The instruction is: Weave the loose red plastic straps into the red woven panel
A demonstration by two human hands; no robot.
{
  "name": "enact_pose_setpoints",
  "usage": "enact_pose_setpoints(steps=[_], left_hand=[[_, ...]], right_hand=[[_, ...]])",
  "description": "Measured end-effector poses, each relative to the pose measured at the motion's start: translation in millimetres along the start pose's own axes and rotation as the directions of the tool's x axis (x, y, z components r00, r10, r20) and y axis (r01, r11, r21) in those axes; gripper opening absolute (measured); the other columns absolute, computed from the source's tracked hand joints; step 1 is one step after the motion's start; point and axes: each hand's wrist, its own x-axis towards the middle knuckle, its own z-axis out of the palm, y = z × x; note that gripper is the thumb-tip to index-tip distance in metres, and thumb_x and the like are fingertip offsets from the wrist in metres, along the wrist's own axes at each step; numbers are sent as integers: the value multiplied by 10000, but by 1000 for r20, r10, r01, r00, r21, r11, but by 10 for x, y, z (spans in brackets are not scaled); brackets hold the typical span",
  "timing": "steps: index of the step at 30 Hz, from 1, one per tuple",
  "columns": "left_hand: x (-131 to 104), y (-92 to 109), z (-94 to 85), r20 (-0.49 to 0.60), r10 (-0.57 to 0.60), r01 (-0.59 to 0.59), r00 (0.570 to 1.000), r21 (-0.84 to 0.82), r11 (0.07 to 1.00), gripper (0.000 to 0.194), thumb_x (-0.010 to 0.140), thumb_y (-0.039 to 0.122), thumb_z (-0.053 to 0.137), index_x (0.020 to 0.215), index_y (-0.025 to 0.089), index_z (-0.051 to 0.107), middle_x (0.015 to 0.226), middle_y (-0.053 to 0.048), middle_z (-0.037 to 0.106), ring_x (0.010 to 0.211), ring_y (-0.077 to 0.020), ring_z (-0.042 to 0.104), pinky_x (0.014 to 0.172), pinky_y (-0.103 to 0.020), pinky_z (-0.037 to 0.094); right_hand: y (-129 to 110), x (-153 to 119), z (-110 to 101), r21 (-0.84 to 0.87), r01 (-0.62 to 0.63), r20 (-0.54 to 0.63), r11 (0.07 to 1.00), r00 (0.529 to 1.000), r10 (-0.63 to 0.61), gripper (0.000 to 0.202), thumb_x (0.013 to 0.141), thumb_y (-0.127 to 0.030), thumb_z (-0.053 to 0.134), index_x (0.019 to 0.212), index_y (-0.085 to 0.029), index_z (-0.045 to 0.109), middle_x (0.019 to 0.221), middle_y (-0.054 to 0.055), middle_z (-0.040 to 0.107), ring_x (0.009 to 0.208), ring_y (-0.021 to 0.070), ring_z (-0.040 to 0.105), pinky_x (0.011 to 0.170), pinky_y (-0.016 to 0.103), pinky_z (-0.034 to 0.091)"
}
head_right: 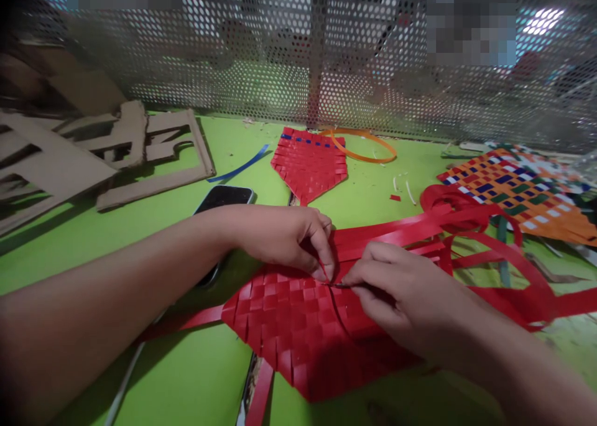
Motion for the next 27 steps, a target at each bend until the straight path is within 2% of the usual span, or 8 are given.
enact_pose_setpoints(steps=[3,6,14,20,27], left_hand=[[-24,42,1,5,-2,2,1000,-6,1000,218,964,118,726,1139,196,830,1070,-20,784,916,-136,700,824,-217,519],[-47,80,-2,7,19,-19,1000,33,999,248,958,109,722,1164,219,808,1087,-10,767,911,-138,686,810,-225,510],[-40,84,5,1,-28,28,1000,-4,1000,229,953,82,712,1092,209,843,1051,-19,794,896,-144,712,808,-230,531],[-19,41,11,-11,-28,28,1000,37,999,225,960,139,741,1122,241,859,1049,-13,807,892,-142,716,789,-221,528],[-7,23,10,-2,0,0,1000,30,1000,208,966,136,742,1107,231,861,1055,-11,820,933,-146,730,809,-218,536]], right_hand=[[9,-25,6,22,-22,-7,1000,1000,23,274,996,-156,557,1085,-276,788,910,22,729,768,148,724,669,242,555],[12,-30,8,24,-16,-25,1000,1000,17,292,994,-142,556,1107,-283,786,926,13,729,771,135,731,676,230,559],[1,12,19,-26,21,-54,999,998,-23,274,964,-113,567,1003,-253,800,844,11,714,707,126,705,613,213,519],[-13,24,30,-47,69,-55,996,996,-72,304,966,-91,540,962,-227,811,771,9,663,658,120,665,583,207,494],[-23,44,34,-67,64,-27,996,997,-66,315,967,-100,529,940,-225,817,745,15,644,641,137,655,559,224,481]])
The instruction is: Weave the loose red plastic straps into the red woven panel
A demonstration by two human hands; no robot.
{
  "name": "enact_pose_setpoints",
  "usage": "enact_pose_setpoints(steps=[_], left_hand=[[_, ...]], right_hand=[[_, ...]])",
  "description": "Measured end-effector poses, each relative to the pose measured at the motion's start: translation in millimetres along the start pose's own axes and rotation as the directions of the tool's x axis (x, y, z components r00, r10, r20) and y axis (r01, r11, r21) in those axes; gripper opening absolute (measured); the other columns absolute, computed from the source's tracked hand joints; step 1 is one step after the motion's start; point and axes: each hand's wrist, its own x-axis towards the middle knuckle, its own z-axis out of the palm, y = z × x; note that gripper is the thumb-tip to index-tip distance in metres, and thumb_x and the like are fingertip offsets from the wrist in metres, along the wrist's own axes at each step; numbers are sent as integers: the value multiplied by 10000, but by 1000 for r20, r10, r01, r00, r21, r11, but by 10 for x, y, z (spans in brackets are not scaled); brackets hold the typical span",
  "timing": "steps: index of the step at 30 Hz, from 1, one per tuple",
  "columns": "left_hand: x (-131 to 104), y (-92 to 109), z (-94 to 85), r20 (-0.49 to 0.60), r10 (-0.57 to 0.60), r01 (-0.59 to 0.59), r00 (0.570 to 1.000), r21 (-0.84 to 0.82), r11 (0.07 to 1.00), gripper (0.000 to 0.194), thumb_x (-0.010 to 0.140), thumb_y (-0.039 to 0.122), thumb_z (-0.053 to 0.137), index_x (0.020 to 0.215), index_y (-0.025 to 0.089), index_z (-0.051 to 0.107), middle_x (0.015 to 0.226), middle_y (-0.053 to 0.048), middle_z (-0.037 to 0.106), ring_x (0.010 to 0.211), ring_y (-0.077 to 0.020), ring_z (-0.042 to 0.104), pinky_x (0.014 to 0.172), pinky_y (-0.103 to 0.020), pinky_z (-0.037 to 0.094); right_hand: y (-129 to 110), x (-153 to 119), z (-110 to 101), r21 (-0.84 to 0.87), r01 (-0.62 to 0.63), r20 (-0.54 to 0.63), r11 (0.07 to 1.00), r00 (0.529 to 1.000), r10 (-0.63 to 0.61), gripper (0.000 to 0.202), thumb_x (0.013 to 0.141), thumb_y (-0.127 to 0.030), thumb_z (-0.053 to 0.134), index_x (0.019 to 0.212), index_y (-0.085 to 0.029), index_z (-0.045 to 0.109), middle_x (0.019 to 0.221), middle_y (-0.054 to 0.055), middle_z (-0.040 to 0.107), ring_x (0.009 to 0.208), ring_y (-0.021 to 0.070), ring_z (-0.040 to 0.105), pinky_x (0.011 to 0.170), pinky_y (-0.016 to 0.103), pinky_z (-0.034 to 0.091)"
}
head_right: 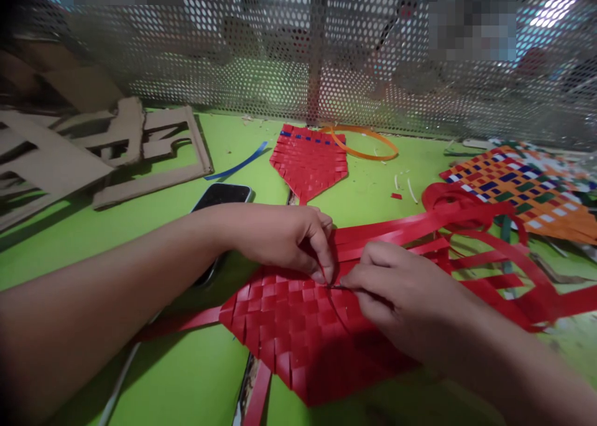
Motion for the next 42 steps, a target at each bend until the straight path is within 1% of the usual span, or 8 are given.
enact_pose_setpoints(steps=[3,9,13,18,23,26,33,42], left_hand=[[0,-1,0,3,-2,2,1000,1,1000,206,966,141,743,1106,236,860,1041,-7,824,937,-148,734,801,-216,532],[-4,4,2,-10,-17,17,1000,-7,1000,203,958,149,754,1102,239,864,1046,-10,824,934,-153,731,802,-226,532],[-4,4,0,-4,-3,3,1000,-20,1000,191,953,151,760,1090,237,862,1051,-12,820,938,-150,728,835,-225,532],[-3,8,-2,-8,-22,22,1000,-13,1000,211,953,141,746,1098,238,865,1040,-11,823,951,-161,731,813,-232,528],[-13,25,-5,-3,-36,36,999,1,999,214,953,160,749,1114,245,863,1043,-8,819,943,-153,721,835,-224,521],[-19,30,-8,-5,-47,47,999,15,999,221,951,171,755,1131,242,864,1071,-21,811,954,-160,712,855,-232,524],[-18,19,-13,1,-49,49,999,18,999,232,951,190,757,1148,253,861,1074,-18,809,969,-158,710,866,-227,520],[-23,29,5,-30,-53,53,998,18,998,215,945,188,752,1113,257,868,1046,-21,804,937,-158,702,842,-228,510]], right_hand=[[6,-1,7,-3,-13,15,1000,1000,13,323,960,-87,517,936,-229,806,763,20,660,654,145,667,572,234,490],[20,-50,36,3,-28,-42,1000,999,28,285,946,-102,554,984,-248,796,804,12,676,669,133,678,589,223,491],[7,-49,25,20,-62,21,998,998,61,329,962,-111,534,997,-265,822,786,19,663,663,160,664,584,256,502],[-41,6,-14,7,-58,49,998,997,58,329,965,-114,522,900,-242,819,748,23,646,640,162,656,546,257,484],[-67,-9,1,27,-89,33,996,996,88,343,968,-89,504,964,-237,813,808,35,674,707,166,671,608,261,507],[-40,-64,6,23,-99,68,995,993,97,316,978,-114,523,981,-231,817,837,43,669,720,173,663,632,280,515],[3,-92,-50,8,-91,115,996,989,90,310,996,-131,544,1022,-241,833,836,42,641,701,175,632,613,284,489],[-22,-122,42,-47,-107,124,993,986,112,341,1029,-147,496,1025,-235,826,835,58,632,707,189,600,616,296,476]])
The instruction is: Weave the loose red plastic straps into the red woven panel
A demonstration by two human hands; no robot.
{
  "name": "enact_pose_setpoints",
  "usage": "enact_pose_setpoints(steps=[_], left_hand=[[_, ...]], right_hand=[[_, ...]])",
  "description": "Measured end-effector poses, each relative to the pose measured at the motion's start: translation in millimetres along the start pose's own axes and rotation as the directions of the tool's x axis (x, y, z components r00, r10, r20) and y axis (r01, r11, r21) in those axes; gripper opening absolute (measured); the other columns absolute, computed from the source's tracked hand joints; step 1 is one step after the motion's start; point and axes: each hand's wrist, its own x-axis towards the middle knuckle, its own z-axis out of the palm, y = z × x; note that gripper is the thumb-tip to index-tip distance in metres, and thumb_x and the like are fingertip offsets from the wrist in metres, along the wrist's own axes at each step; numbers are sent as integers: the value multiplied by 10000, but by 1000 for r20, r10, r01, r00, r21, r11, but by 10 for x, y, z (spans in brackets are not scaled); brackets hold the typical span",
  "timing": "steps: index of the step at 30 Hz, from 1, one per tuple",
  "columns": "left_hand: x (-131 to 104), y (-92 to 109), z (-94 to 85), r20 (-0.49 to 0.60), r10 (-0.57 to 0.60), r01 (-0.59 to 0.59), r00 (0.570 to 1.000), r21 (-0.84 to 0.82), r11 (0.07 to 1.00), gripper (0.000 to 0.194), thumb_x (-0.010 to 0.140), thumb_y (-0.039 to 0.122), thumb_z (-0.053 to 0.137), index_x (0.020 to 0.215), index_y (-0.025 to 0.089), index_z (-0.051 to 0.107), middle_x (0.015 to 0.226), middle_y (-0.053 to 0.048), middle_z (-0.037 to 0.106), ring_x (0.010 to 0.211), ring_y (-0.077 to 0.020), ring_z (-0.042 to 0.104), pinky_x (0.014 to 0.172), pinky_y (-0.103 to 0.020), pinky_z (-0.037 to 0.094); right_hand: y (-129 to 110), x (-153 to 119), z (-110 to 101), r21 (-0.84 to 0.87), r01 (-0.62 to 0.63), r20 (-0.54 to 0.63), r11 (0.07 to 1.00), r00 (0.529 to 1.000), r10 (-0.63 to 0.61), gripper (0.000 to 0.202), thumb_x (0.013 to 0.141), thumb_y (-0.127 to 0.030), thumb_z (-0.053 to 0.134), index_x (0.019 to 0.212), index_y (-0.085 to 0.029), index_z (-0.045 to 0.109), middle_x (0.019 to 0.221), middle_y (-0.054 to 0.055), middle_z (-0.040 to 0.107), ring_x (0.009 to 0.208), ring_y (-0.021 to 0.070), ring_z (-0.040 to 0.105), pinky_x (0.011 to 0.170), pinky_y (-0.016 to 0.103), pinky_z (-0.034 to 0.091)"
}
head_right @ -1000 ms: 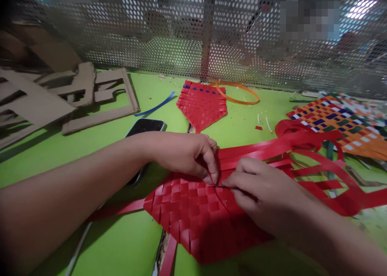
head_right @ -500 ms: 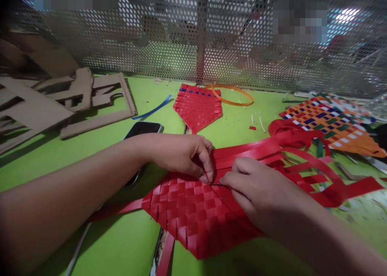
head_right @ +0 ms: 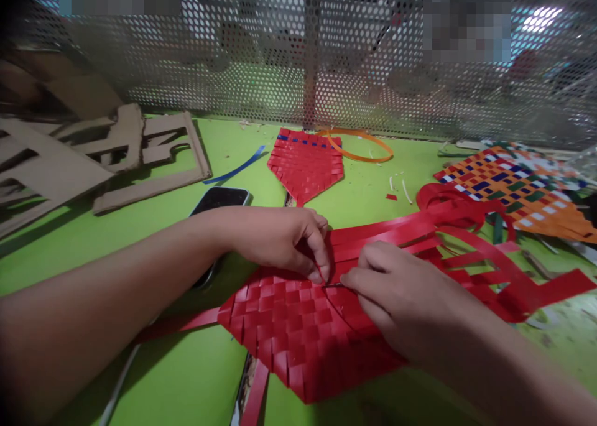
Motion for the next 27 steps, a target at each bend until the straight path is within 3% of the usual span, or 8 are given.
enact_pose_setpoints(steps=[4,9,12,17,23,27], left_hand=[[2,-12,-9,15,-3,3,1000,9,1000,237,940,197,758,1144,257,862,1060,-23,796,913,-152,697,833,-229,515],[3,-21,-9,5,-13,13,1000,7,1000,225,929,214,774,1132,256,862,1062,-22,792,912,-151,696,840,-233,520],[2,-25,-2,-2,-2,2,1000,-3,1000,217,930,201,771,1123,249,859,1080,-25,793,915,-148,694,854,-235,519],[3,-18,0,-10,-1,1,1000,1,1000,210,931,206,776,1122,245,855,1074,-18,791,890,-143,683,835,-237,512],[15,-15,-5,1,30,-30,1000,-5,1000,186,935,172,751,1086,214,851,1053,-28,799,934,-168,711,850,-257,525],[23,-26,-4,9,28,-28,1000,0,1000,202,934,181,754,1116,208,838,1074,-30,801,926,-161,711,850,-252,530]], right_hand=[[66,-39,-49,-11,-1,-23,1000,1000,1,301,995,-140,535,983,-243,818,828,49,645,698,185,596,614,290,482],[64,-44,-165,61,20,-112,998,994,-13,312,982,-130,511,1043,-264,786,904,56,713,789,213,699,680,320,550],[-14,-11,-182,86,-82,-128,993,987,93,211,1001,-183,530,1050,-272,715,978,57,741,821,222,724,688,325,565],[-189,43,-129,173,-271,-94,947,952,290,132,1021,-192,514,1043,-272,617,837,3,712,648,168,649,545,261,485],[-271,66,7,154,-159,-69,975,983,171,65,1010,-310,671,1020,-246,679,978,51,710,851,213,661,736,330,515],[-267,71,122,158,-71,-119,985,989,90,111,971,-168,624,980,-236,712,957,60,687,890,230,627,773,363,474]])
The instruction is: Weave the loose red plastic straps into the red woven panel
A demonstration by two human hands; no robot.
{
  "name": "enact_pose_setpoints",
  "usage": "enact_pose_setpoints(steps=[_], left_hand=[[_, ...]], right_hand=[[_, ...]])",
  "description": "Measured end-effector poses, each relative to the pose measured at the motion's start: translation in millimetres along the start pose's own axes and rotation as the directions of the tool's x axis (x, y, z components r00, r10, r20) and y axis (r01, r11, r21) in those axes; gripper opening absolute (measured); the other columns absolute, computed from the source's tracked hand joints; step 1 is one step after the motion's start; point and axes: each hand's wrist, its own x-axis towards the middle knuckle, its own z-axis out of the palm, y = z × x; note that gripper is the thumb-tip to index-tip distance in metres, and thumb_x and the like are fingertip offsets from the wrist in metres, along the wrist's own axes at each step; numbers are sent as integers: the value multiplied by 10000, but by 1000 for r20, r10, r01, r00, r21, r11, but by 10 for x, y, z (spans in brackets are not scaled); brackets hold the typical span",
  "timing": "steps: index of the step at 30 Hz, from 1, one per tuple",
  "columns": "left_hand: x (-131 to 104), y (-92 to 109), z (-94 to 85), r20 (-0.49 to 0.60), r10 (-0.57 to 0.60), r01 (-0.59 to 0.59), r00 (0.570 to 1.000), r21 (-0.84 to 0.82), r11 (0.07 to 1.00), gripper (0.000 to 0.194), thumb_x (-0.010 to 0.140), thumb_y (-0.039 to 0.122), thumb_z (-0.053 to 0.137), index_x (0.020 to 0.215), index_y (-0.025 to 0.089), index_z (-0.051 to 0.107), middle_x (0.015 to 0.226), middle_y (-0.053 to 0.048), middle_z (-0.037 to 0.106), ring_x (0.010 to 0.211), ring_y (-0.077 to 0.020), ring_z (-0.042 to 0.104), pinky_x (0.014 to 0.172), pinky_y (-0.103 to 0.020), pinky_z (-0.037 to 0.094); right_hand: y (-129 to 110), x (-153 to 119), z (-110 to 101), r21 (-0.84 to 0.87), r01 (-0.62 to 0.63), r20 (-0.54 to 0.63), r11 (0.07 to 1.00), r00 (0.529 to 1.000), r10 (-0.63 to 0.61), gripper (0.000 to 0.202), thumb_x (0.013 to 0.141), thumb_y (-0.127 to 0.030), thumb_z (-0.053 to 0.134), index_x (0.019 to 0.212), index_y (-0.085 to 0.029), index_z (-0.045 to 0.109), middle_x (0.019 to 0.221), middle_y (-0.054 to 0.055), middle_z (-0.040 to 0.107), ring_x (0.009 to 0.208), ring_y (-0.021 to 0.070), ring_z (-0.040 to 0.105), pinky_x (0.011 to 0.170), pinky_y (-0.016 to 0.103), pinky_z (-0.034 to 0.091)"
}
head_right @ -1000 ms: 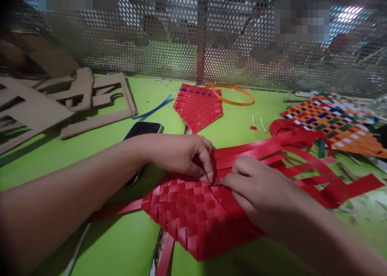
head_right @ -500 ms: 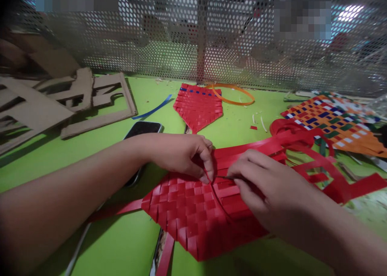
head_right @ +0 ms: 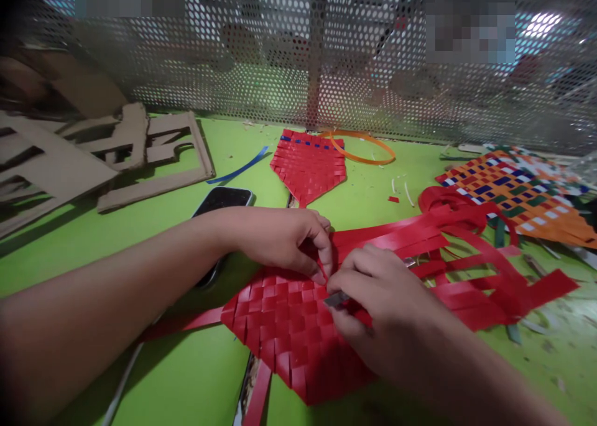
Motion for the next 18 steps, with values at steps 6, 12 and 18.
enact_pose_setpoints(steps=[6,12,18], left_hand=[[8,-6,10,-9,1,-1,1000,19,1000,169,930,202,762,1082,206,834,1099,-33,807,981,-170,721,884,-247,524],[12,9,3,-4,-25,25,1000,23,999,157,925,211,762,1064,212,835,1109,-29,800,990,-172,715,909,-250,522],[3,32,-7,4,-41,41,999,18,999,178,927,229,774,1091,211,841,1055,-21,780,903,-155,681,834,-235,509]], right_hand=[[-72,49,55,-182,158,-26,971,986,-165,208,931,-73,569,793,-209,646,824,51,642,792,230,524,754,397,375],[-118,37,54,-201,180,-31,963,981,-189,283,983,-49,510,783,-207,633,811,33,606,779,218,492,748,391,348],[-42,-22,56,-148,7,-33,989,999,-12,156,916,-80,566,871,-209,639,883,32,590,817,215,539,732,356,402]])
